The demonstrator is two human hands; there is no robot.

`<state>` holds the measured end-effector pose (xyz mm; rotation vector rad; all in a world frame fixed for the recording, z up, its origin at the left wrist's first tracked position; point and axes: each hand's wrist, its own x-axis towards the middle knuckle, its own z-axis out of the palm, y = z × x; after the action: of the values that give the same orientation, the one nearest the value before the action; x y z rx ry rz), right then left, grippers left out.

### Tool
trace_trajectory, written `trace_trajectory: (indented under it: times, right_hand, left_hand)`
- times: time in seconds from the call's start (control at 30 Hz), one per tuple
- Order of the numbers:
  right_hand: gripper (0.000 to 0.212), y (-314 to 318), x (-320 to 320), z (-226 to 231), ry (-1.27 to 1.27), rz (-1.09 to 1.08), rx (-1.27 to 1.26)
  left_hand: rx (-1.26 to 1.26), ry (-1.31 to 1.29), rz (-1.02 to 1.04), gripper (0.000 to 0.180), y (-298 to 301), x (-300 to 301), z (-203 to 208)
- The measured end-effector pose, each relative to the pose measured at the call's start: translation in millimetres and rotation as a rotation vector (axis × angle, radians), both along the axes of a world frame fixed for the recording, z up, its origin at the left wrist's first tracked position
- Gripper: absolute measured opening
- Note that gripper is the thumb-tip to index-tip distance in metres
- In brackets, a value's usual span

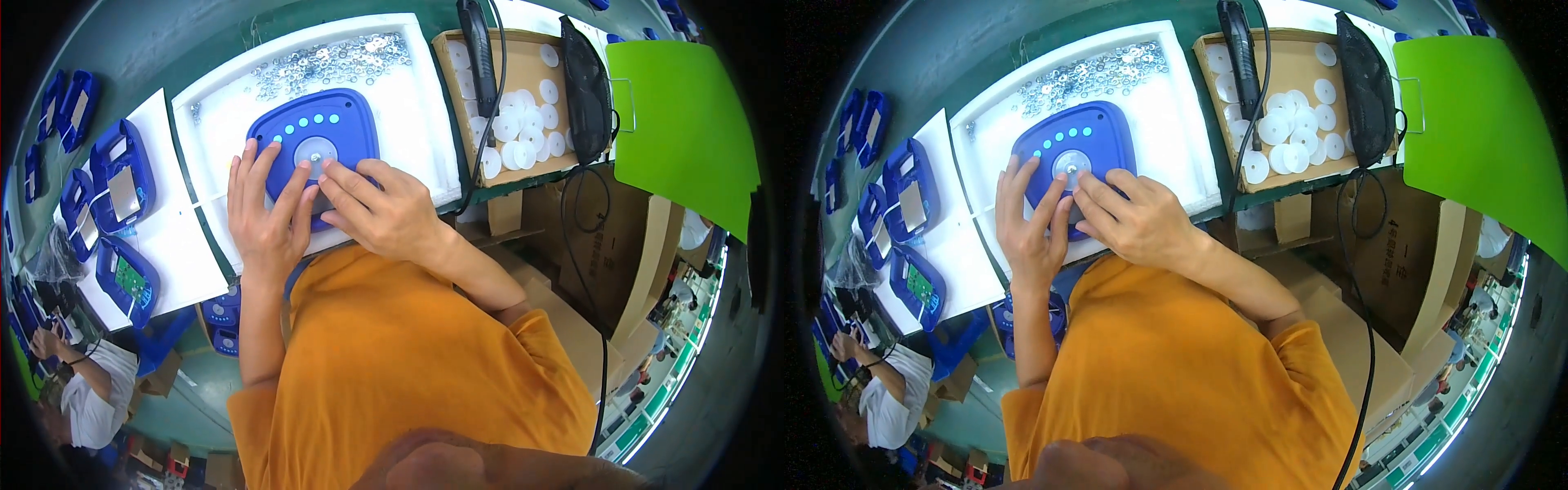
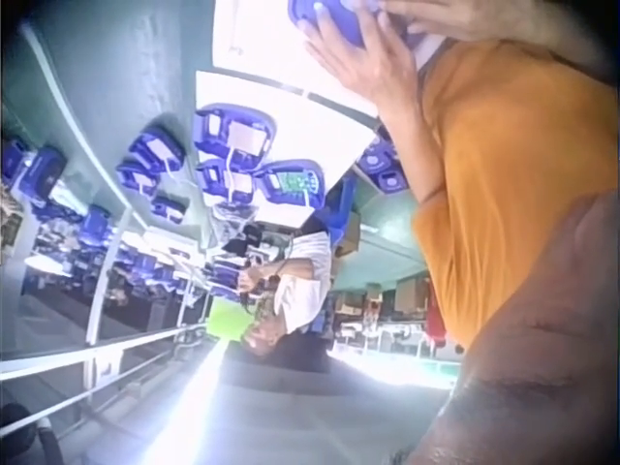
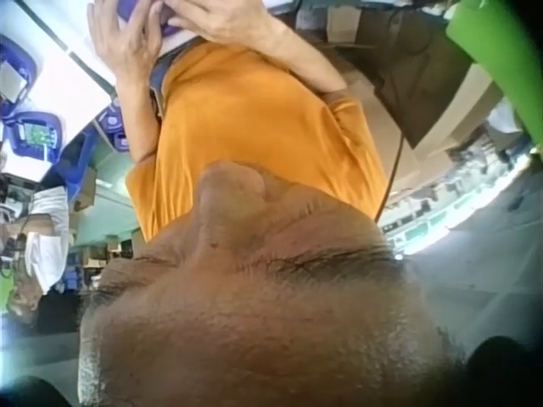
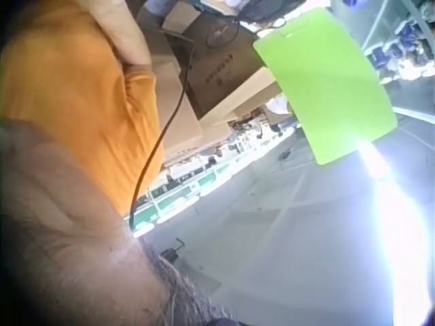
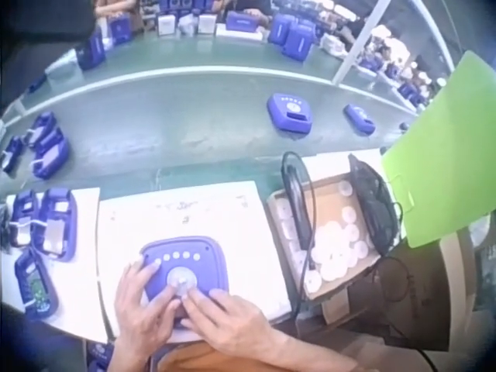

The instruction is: Assembling blue electronic device housings by placing components inside and using an electric screwdriver to secure them.

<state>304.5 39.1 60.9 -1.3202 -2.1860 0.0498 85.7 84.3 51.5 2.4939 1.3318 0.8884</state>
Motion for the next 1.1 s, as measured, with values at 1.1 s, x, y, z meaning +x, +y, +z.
trace_trajectory:
  times: [1.1]
  right_hand:
    - [0.046,2.6,1.6,-2.3,0.02,0.056,-0.012]
  left_hand:
    - [-0.035,0.0,0.014,0.031,-2.4,3.5,1.1]
